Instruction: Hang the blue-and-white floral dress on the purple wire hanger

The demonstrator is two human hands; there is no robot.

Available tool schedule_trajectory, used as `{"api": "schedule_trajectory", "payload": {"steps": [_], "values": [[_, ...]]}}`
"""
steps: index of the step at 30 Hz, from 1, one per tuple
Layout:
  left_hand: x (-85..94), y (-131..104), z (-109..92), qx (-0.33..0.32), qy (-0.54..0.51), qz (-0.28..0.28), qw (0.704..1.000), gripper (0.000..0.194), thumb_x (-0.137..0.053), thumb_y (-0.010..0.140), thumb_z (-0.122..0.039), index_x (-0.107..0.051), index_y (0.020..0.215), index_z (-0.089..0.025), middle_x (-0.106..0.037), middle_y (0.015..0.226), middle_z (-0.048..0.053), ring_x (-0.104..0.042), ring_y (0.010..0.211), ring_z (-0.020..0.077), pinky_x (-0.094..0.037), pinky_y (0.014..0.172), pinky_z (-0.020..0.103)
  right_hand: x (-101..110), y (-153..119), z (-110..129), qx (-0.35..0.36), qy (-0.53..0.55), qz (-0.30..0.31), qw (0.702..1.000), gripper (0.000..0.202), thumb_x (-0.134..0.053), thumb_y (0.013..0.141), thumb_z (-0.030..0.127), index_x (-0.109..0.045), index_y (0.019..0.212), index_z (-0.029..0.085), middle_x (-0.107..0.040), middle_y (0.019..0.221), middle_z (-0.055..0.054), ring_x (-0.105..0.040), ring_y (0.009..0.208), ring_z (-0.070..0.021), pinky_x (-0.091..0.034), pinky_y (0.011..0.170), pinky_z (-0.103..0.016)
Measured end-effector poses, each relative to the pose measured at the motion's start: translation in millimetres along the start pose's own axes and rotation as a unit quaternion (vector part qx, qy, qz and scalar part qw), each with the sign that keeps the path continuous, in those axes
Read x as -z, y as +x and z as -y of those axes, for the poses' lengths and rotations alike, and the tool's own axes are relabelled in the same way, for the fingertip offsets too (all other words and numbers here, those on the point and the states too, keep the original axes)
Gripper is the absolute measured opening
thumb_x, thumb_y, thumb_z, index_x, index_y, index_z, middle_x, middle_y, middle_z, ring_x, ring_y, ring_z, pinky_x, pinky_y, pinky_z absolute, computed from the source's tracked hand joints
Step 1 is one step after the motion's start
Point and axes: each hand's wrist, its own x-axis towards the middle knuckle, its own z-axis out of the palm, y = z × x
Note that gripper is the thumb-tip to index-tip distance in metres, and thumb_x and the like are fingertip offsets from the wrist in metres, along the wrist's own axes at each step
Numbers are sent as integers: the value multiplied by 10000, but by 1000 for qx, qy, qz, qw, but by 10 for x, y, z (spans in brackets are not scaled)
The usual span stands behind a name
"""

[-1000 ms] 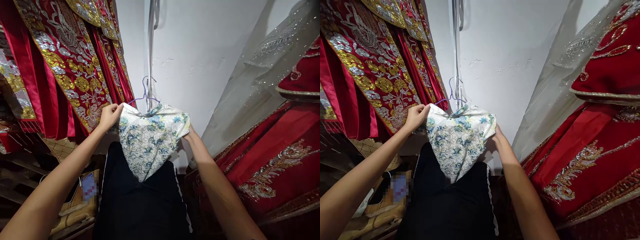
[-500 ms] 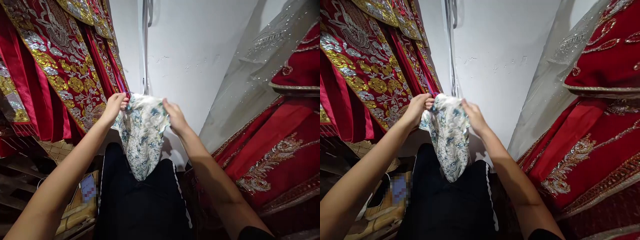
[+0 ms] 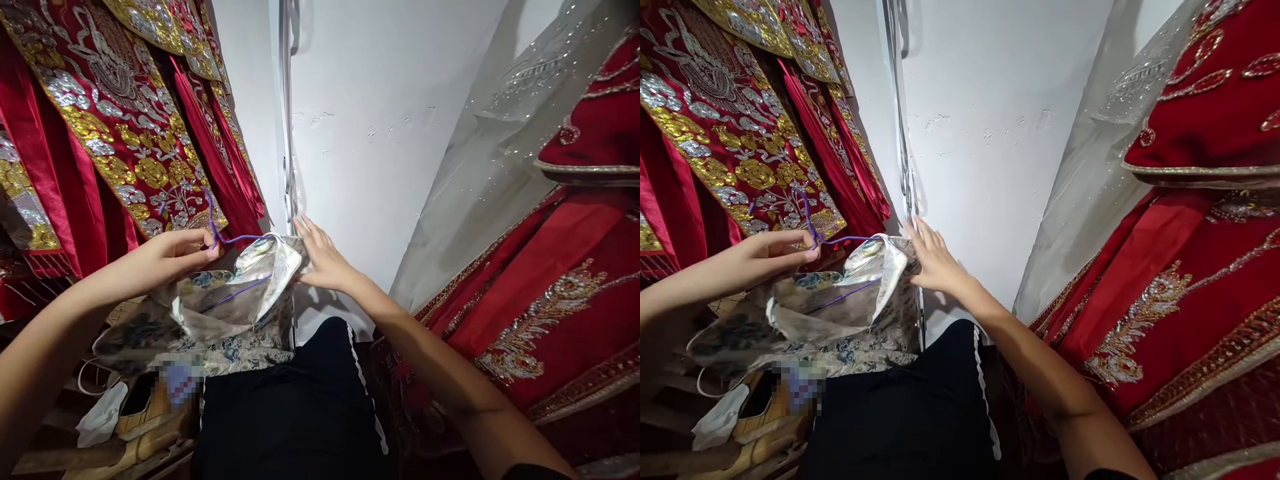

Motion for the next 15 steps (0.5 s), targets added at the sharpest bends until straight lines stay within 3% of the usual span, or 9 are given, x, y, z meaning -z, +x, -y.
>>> {"api": "schedule_trajectory", "payload": {"steps": [3,6,8,11,15], "values": [[-4,12,-88,-83,10,38,996,336,-584,880,-535,-614,763,-222,-567,667,8,-515,586,142,-412,530,257,-233,-20,111,44,-94,-59,993,1125,-749,775,324,11,1604,304,-102,1654,-130,-136,1507,-399,-92,1195,-651],[-139,180,-154,-154,53,-55,985,285,-551,925,-463,-625,833,-205,-627,752,13,-553,674,149,-437,628,261,-260,12,65,52,-132,-141,980,925,-668,820,205,-174,1594,310,-349,1528,-146,-357,1393,-369,-307,1118,-592],[-270,333,-176,-200,75,-122,969,244,-562,926,-421,-653,888,-198,-680,838,27,-600,754,164,-454,705,272,-169,53,-66,58,-136,-190,971,748,-628,843,175,-372,1532,316,-499,1376,-132,-492,1244,-332,-425,1013,-513],[-469,546,-206,-255,66,-184,947,220,-554,935,-367,-682,944,-189,-718,946,57,-637,855,185,-465,786,291,52,94,-285,48,-116,-247,961,521,-586,886,202,-572,1400,290,-609,1214,-115,-572,1074,-282,-470,922,-442],[-662,757,-269,-305,100,-215,922,219,-518,962,-336,-689,985,-201,-697,929,68,-601,859,203,-433,801,338,367,28,-457,-35,33,-222,974,297,-562,937,339,-719,1153,211,-701,945,-63,-619,850,-209,-484,778,-328]]}}
